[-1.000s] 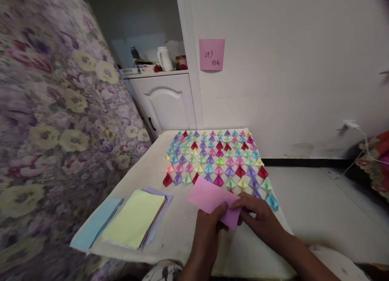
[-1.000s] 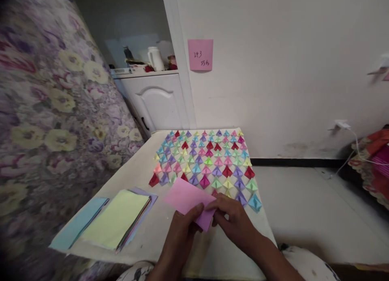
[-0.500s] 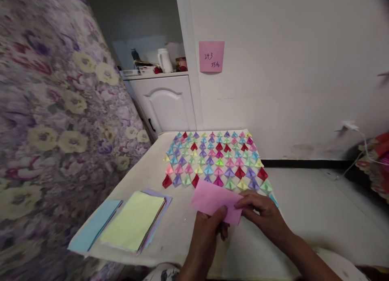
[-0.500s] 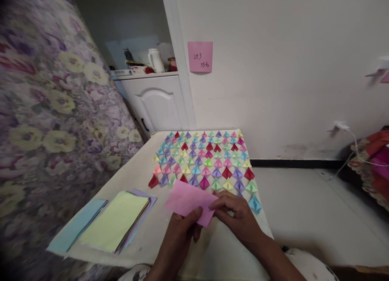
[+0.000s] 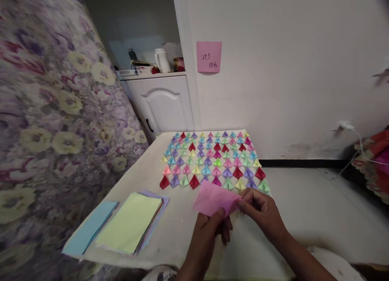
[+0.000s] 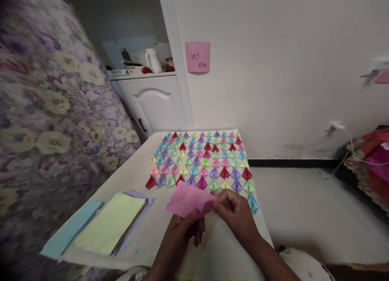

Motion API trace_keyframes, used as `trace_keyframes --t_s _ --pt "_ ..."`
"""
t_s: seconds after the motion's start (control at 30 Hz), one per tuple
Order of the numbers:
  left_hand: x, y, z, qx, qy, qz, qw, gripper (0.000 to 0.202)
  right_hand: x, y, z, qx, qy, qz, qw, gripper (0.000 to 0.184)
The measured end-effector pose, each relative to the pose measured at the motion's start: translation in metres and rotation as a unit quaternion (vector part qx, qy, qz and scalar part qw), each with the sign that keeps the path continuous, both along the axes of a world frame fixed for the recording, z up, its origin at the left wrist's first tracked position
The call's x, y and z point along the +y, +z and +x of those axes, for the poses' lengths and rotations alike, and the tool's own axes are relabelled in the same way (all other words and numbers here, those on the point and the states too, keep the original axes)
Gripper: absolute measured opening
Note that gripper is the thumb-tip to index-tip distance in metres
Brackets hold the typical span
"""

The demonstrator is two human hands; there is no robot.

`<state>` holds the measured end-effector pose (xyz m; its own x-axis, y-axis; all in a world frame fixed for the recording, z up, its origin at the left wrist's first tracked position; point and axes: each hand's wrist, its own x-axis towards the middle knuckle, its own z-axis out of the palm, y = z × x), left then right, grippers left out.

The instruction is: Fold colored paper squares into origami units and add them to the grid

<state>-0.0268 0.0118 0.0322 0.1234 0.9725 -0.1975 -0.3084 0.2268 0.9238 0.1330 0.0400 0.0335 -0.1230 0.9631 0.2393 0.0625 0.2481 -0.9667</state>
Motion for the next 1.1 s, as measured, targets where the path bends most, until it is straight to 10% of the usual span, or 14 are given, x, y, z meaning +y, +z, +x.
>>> trace_keyframes --t_s 0.77,1.1 --pt "0.004 -0.004 0.002 0.043 0.059 -0.012 0.997 0.027 -0.001 -0.007 -0.005 -0.020 -0.046 -0.040 0.998 0.027" --pt "-0.003 0.003 0.010 0.018 0.227 0.068 0.971 0.035 0.004 -0.007 -0.001 0.003 -0.094 -0.020 0.995 0.025"
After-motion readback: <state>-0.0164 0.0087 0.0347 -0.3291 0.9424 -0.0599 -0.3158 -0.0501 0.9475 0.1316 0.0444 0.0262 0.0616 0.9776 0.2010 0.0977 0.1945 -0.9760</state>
